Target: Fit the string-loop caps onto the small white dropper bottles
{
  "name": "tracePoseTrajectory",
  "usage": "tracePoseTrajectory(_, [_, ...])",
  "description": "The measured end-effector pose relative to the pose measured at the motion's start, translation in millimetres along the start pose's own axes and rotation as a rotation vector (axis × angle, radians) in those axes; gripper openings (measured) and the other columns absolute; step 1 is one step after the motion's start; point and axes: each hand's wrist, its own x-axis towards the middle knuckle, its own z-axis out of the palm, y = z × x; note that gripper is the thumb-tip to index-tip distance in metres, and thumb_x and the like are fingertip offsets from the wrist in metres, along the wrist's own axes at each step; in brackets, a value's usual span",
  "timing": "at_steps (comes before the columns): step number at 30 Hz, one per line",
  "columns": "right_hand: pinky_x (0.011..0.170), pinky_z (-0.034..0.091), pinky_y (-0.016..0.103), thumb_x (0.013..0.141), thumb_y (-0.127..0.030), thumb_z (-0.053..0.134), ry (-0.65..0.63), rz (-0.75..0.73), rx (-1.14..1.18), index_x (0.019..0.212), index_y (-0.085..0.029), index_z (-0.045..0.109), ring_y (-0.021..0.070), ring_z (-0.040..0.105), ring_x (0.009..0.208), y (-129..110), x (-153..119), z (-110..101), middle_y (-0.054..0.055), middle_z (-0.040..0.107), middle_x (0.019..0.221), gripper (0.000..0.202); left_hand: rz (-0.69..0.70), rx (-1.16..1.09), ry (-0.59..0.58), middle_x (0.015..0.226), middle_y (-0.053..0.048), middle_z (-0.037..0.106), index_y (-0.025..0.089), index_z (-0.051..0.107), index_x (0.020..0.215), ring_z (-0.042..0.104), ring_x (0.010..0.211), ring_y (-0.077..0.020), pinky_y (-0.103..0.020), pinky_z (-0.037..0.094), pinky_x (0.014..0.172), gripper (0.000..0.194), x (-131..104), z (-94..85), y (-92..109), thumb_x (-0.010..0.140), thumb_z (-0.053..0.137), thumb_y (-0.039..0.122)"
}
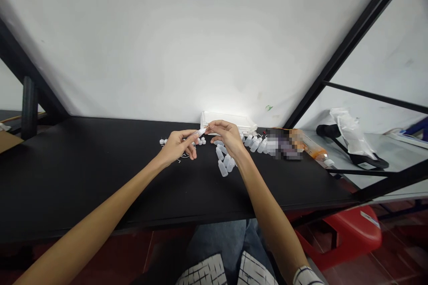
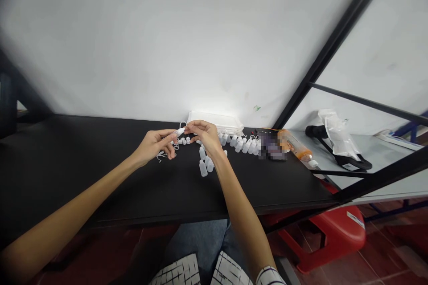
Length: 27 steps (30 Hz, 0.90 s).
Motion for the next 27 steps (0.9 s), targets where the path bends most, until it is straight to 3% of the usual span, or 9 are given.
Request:
tracePoseTrajectory(7, [0.057, 0.053, 0.024, 0.069, -0.039, 0.078, 0.003, -0.017, 0.009, 0.080, -0.017, 0.071, 0.0195, 0.068, 0.082, 2.6, 1.4, -0.9, 0.006, 0.071, 0.081, 0.026, -0.003, -0.023, -0.026, 0.049, -0.001, 0.059, 0.013, 0.061, 0.081, 0.063, 0.044, -0.0163, -0.027, 0.055, 0.047, 0.037, 0.3, -1.4, -2.3, 0.085, 0.064, 0.049])
tracePoseTrajectory(17, [0.060, 0.055, 0.027, 0.067, -0.037, 0.079, 0.034, -0.038, -0.006, 0.077, -0.017, 0.073, 0.0189, 0.067, 0.080, 4.0, 1.1, 2.3, 0.006, 0.071, 0.078, 0.024, -0.014, -0.050, 0.026, 0.058, -0.001, 0.060, 0.012, 0.063, 0.082, 0.063, 0.044, -0.0144, -0.024, 0.054, 0.043, 0.034, -1.6, 3.3, 3.7, 0.083, 0.067, 0.046])
tracePoseTrajectory(27, [0.061, 0.046, 0.025, 0.069, -0.034, 0.078, 0.059, -0.101, -0.098, 0.076, -0.018, 0.075, 0.0150, 0.062, 0.073, 6.3, 1.1, -0.6, 0.004, 0.070, 0.074, 0.018, 0.006, -0.114, 0.045, 0.055, 0.000, 0.058, 0.011, 0.062, 0.080, 0.062, 0.041, -0.0149, -0.024, 0.052, 0.040, 0.035, -7.1, 14.0, 4.1, 0.082, 0.068, 0.045])
